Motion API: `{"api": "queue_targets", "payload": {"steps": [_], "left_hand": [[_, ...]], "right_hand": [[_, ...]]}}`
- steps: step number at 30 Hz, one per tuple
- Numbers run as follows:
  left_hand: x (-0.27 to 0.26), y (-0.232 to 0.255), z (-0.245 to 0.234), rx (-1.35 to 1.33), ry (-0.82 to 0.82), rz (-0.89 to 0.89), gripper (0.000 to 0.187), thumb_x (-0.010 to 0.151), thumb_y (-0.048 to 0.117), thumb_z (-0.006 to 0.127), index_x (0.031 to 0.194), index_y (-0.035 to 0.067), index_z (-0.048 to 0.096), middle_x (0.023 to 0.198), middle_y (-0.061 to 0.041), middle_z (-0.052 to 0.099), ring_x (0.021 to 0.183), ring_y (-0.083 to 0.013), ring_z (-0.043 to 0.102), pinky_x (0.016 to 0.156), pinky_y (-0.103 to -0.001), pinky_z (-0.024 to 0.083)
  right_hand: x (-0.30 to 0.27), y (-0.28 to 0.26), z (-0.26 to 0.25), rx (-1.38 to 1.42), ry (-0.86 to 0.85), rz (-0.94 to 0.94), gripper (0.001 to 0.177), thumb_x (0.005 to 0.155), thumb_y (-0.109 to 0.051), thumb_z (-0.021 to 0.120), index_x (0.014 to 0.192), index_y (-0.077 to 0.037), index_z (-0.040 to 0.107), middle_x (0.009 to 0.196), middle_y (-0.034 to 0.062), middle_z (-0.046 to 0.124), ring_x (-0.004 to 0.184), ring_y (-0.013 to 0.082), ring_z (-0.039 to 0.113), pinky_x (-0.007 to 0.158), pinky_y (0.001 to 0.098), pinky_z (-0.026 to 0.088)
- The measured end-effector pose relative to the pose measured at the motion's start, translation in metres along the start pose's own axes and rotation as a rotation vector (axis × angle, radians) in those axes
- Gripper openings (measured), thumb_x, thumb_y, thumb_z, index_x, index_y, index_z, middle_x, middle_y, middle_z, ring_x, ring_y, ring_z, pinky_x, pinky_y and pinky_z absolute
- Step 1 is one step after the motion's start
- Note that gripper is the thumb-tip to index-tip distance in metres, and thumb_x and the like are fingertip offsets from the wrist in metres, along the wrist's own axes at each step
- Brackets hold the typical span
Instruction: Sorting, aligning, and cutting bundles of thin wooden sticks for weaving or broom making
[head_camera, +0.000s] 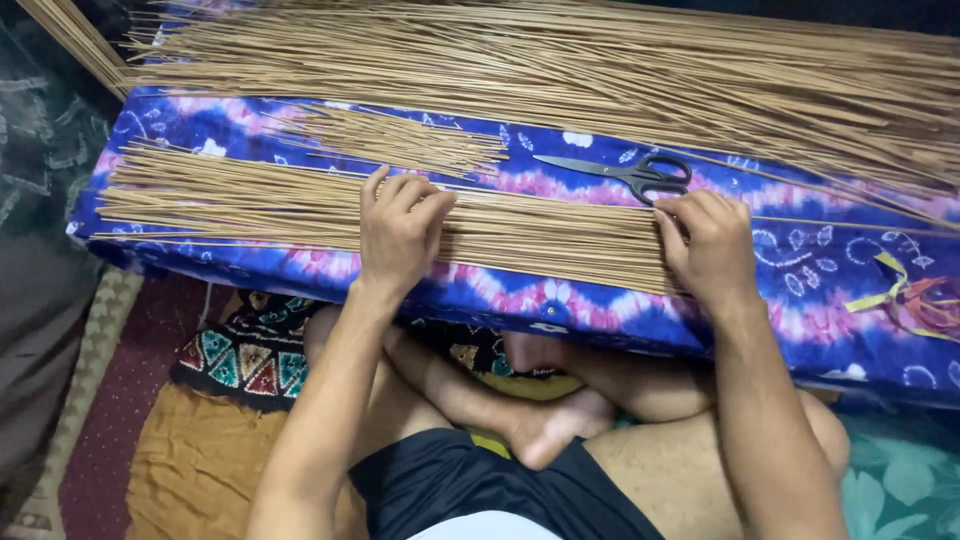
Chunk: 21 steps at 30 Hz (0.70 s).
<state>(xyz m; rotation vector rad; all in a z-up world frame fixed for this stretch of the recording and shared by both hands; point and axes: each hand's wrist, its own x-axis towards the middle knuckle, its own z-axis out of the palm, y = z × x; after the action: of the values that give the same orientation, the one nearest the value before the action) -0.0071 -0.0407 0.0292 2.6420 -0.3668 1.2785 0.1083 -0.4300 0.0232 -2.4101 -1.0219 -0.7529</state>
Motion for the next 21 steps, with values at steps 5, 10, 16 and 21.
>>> {"api": "queue_targets", "payload": {"steps": [5,10,16,21], "left_hand": [[0.019,0.044,0.031,-0.060,0.007,0.053,0.004,0.097,0.022,0.073,0.099,0.024,0.075,0.090,0.004,0.064,0.101,-0.0180,0.065,0.109,-0.049,0.038],[0.031,0.097,0.053,-0.149,0.047,0.109,0.006,0.093,0.017,0.074,0.096,0.023,0.073,0.087,0.004,0.064,0.098,-0.0184,0.066,0.109,-0.048,0.040],[0.027,0.056,0.040,-0.082,0.066,0.121,0.008,0.092,0.015,0.076,0.093,0.022,0.073,0.086,0.004,0.063,0.096,-0.0183,0.066,0.107,-0.047,0.042],[0.022,0.016,0.015,-0.016,0.073,0.090,0.004,0.098,0.017,0.076,0.098,0.020,0.076,0.091,0.002,0.063,0.098,-0.0215,0.066,0.105,-0.048,0.042]], "right_hand": [[-0.007,-0.016,0.000,0.022,0.069,0.028,0.008,0.099,-0.015,0.077,0.107,-0.016,0.077,0.095,0.0007,0.068,0.093,0.0240,0.069,0.089,0.0385,0.048],[-0.006,-0.046,-0.002,0.034,0.111,-0.010,0.010,0.097,-0.014,0.077,0.107,-0.016,0.078,0.093,0.0015,0.068,0.091,0.0244,0.069,0.089,0.0374,0.046],[-0.016,-0.003,-0.015,0.010,0.103,0.024,0.008,0.099,-0.014,0.079,0.107,-0.013,0.078,0.092,0.0038,0.067,0.090,0.0267,0.069,0.089,0.0400,0.048],[-0.023,0.022,-0.029,-0.015,0.138,0.083,0.009,0.100,-0.011,0.084,0.108,-0.012,0.080,0.094,0.0040,0.070,0.094,0.0295,0.070,0.091,0.0420,0.048]]}}
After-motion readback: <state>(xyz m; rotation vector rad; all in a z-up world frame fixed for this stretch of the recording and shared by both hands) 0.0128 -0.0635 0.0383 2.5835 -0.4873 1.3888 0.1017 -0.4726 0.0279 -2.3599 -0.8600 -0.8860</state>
